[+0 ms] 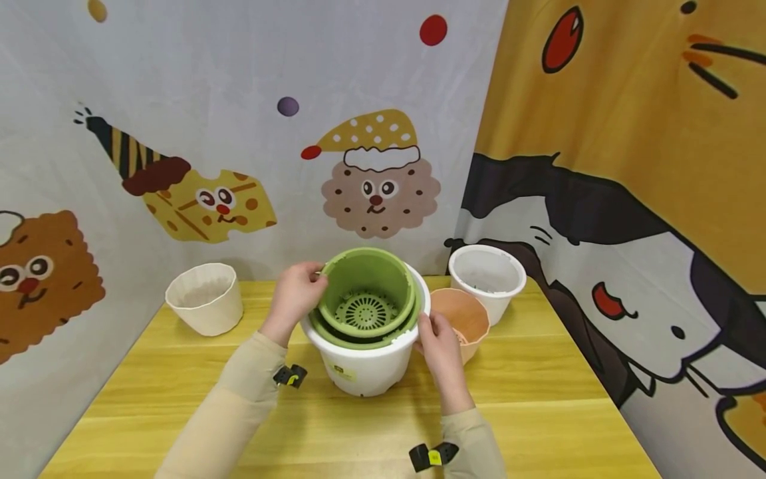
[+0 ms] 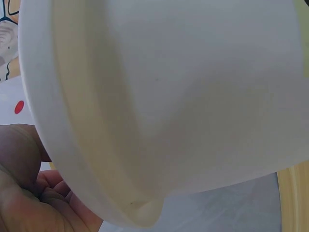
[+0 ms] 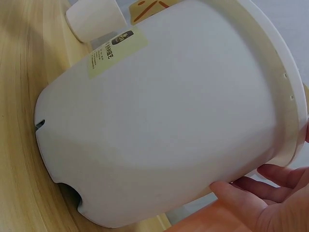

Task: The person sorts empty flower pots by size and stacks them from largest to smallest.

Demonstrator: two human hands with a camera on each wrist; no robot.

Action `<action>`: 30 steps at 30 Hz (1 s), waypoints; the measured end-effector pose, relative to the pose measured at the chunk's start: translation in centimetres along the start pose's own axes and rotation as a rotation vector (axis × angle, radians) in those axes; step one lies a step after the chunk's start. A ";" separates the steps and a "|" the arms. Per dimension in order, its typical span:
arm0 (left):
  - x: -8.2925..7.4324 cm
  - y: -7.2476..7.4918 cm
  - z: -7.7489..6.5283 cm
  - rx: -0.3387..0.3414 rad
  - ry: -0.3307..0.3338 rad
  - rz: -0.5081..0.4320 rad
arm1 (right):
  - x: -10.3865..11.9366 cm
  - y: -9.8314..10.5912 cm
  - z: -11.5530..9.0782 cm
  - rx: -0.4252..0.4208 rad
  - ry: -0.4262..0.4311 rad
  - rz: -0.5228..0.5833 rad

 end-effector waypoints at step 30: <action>-1.7 0.8 -1.0 -0.077 -0.152 0.049 | 0.0 0.0 -0.1 -0.004 -0.003 -0.001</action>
Point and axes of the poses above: each hand's wrist, its own z-axis towards the middle knuckle, its own y-axis out of the back of the hand, x = y × z, the point moved 10 cm from there along z, towards the middle knuckle, and after that the axes turned 5 degrees about -z, right-handed, at the moved point
